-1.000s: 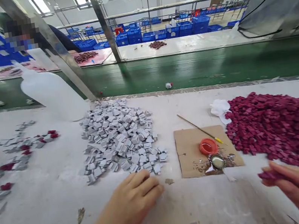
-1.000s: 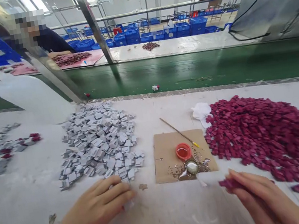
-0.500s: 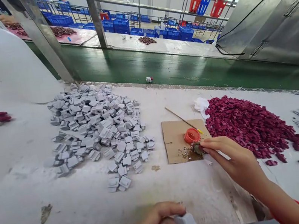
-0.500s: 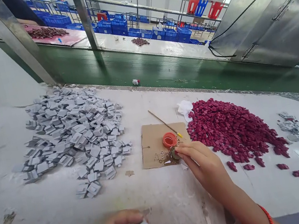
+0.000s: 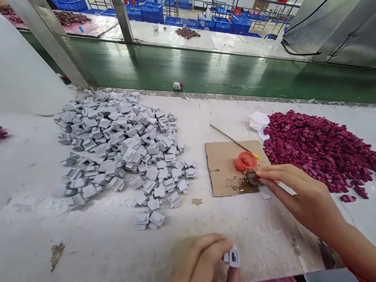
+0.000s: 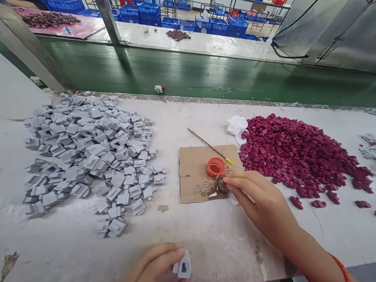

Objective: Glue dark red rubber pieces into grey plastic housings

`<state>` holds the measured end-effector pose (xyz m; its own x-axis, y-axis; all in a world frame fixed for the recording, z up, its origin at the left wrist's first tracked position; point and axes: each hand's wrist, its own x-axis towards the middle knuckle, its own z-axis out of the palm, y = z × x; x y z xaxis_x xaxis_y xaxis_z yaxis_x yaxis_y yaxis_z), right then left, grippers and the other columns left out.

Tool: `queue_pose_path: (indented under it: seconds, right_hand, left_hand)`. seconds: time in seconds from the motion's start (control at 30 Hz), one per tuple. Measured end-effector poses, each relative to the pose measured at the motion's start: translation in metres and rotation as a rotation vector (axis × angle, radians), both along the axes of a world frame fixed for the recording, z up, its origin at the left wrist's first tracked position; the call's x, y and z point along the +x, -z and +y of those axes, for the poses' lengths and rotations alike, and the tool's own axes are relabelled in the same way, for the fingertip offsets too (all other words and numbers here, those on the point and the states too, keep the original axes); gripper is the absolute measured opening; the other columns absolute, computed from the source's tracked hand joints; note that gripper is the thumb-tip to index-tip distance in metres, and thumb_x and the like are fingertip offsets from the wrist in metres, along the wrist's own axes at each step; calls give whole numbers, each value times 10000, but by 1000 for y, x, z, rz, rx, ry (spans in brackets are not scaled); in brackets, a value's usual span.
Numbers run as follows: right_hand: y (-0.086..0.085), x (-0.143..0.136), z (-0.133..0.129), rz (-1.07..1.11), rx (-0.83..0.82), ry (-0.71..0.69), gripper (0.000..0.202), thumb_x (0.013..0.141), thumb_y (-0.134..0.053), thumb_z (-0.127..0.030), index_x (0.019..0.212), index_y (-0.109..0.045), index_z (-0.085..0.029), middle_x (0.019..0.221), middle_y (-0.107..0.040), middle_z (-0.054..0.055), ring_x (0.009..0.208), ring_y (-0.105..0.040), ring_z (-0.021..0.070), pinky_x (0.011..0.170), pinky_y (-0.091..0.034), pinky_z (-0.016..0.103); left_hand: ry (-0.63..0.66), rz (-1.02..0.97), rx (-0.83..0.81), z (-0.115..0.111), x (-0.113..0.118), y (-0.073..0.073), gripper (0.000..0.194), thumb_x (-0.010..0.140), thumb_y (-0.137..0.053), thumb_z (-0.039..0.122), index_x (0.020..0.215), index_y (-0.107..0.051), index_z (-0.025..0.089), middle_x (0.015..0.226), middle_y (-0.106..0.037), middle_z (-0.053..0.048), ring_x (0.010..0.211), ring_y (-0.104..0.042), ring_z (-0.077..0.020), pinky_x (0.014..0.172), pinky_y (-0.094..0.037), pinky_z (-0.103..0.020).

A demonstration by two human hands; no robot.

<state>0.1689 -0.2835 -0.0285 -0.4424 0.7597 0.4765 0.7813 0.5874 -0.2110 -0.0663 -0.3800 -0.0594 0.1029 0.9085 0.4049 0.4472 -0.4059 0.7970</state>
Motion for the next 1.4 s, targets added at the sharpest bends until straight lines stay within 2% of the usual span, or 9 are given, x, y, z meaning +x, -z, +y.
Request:
queue_pose_path:
  seconds: [0.07,0.17,0.33,0.53,0.87,1.0,1.1,1.3,1.4]
  right_hand:
    - [-2,-1,-8,65,-19,72,224,893,-585,-150,1111,-621,-184,1026,-684,49,928,-642,162,870,-523,303]
    - [-5,-8,-30,278,-139,167,292,887,-589,-154,1167,-609,-235,1081,-667,16,947,-637,122,908,-511,227]
    - [2,-35,-71,503,-388,-5,244,875,-573,-115,1067,-624,-255,1005,-676,-9,928,-645,90,825,-542,136]
    - [24,-51,-88,666,-451,-1,222,847,-620,-104,1020,-627,-242,933,-674,-9,879,-656,95,765,-564,143]
    - [26,-50,-87,581,-444,-31,215,845,-613,-76,1017,-624,-206,915,-662,12,845,-655,111,720,-570,180]
    - [15,-51,-82,497,-424,-89,248,826,-613,-35,1017,-613,-192,892,-656,29,826,-649,133,675,-581,212]
    - [5,-51,-75,395,-491,-149,240,817,-611,-22,994,-613,-184,870,-657,30,798,-650,130,659,-584,194]
    - [5,-59,-69,434,-508,-157,156,857,-595,-68,957,-605,-188,842,-651,19,768,-649,110,681,-568,159]
    - [5,-54,-71,396,-502,-178,224,900,-577,-177,1123,-583,-190,936,-665,45,856,-654,130,748,-567,178]
  left_hand:
    - [13,92,87,3,-1,7,347,777,-594,-9,1077,-612,166,1023,-684,-30,967,-650,-101,934,-466,-141]
    - [-7,97,70,6,2,11,299,789,-598,1,1042,-631,156,989,-692,-36,946,-642,-122,907,-484,-186]
    - [-19,102,28,7,7,8,225,796,-641,39,984,-645,162,899,-688,-30,831,-633,-138,789,-501,-231]
    - [-54,72,-8,7,8,7,142,850,-627,83,963,-640,168,872,-681,-19,808,-642,-123,767,-497,-221]
    - [-51,29,-36,5,9,8,158,820,-657,69,950,-648,159,850,-682,-20,803,-648,-131,739,-510,-228]
    - [-41,24,-44,4,8,8,167,824,-651,69,959,-648,166,841,-688,-19,783,-653,-138,725,-518,-238]
    - [-44,24,-60,5,8,7,165,836,-635,75,963,-649,179,848,-694,-17,784,-659,-141,730,-524,-243]
    - [-53,92,-29,4,9,9,158,850,-632,96,981,-624,184,903,-700,-18,839,-680,-119,808,-524,-190]
    - [-5,195,-8,1,5,13,154,886,-587,158,1029,-608,210,921,-704,-8,828,-693,-119,786,-533,-179]
